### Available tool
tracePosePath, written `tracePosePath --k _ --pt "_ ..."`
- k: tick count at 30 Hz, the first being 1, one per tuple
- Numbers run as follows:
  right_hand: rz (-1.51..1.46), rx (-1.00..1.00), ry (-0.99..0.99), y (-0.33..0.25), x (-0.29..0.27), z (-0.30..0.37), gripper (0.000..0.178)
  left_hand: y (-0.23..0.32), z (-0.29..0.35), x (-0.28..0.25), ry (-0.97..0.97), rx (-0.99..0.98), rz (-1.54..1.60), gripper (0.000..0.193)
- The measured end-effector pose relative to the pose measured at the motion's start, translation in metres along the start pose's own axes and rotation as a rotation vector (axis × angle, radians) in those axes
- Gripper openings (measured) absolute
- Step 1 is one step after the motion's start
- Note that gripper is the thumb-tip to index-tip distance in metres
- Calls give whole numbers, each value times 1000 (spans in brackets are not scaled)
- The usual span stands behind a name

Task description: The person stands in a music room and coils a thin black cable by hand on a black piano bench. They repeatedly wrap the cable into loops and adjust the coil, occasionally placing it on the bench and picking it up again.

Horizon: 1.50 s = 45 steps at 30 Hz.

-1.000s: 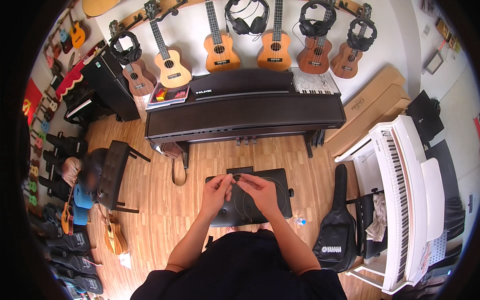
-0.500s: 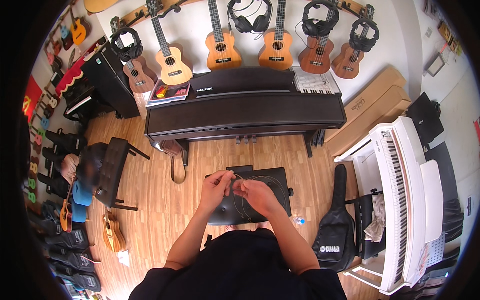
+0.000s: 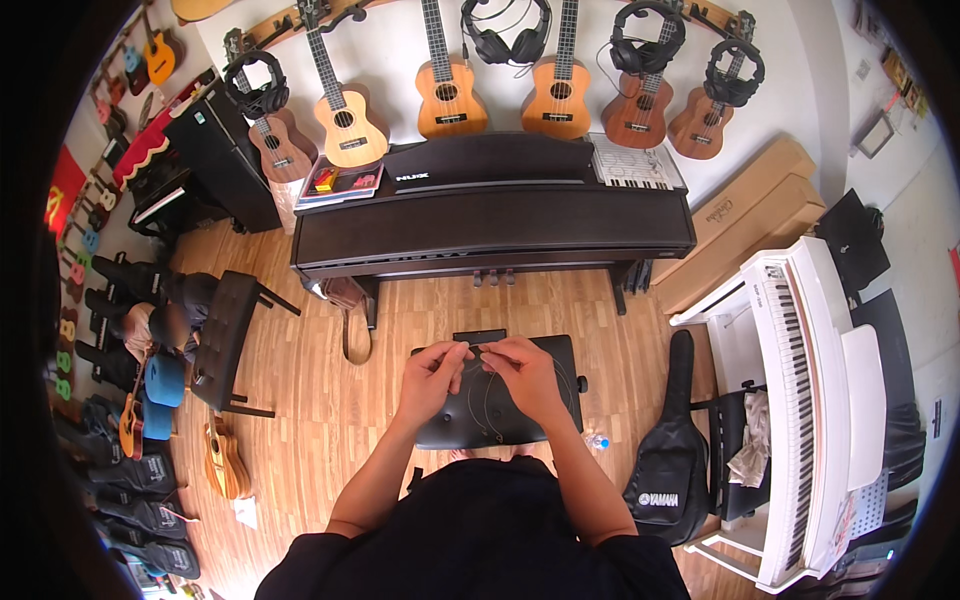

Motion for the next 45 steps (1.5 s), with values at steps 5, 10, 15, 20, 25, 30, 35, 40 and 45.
tracePosePath --k 5,10,15,20,25,30,35,40,45 --pt "-297 219 -25 4 5 -3 17 -5 2 3 12 -101 216 25" --pt "-680 348 -191 4 7 -1 18 -11 -3 -2 95 -80 169 26" --pt "-754 387 -230 15 12 -5 18 -10 -7 -9 91 -28 84 26" --pt "-841 406 -286 12 22 -9 18 -14 -6 -14 130 18 45 26" --pt "-667 391 -256 19 26 -16 20 -17 -1 -22 152 -75 123 26" --pt "-427 368 -198 30 26 -23 25 -26 2 -30 159 -60 75 24" --pt "-204 392 -248 47 25 -34 29 -42 9 -42 215 111 -310 20" --pt "-89 394 -315 86 40 -45 32 -70 25 -64 303 131 -659 15" --pt "54 369 -267 145 45 -38 35 -161 54 -100 581 -203 -495 15"
Point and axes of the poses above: each hand's wrist, its own z-axis away from the middle knuckle, its own x-axis out of the palm, y = z × x, the point moved 1 cm from there along -z, towards the middle knuckle, and after that the axes turned 7 degrees about x, right-handed, at the moved point
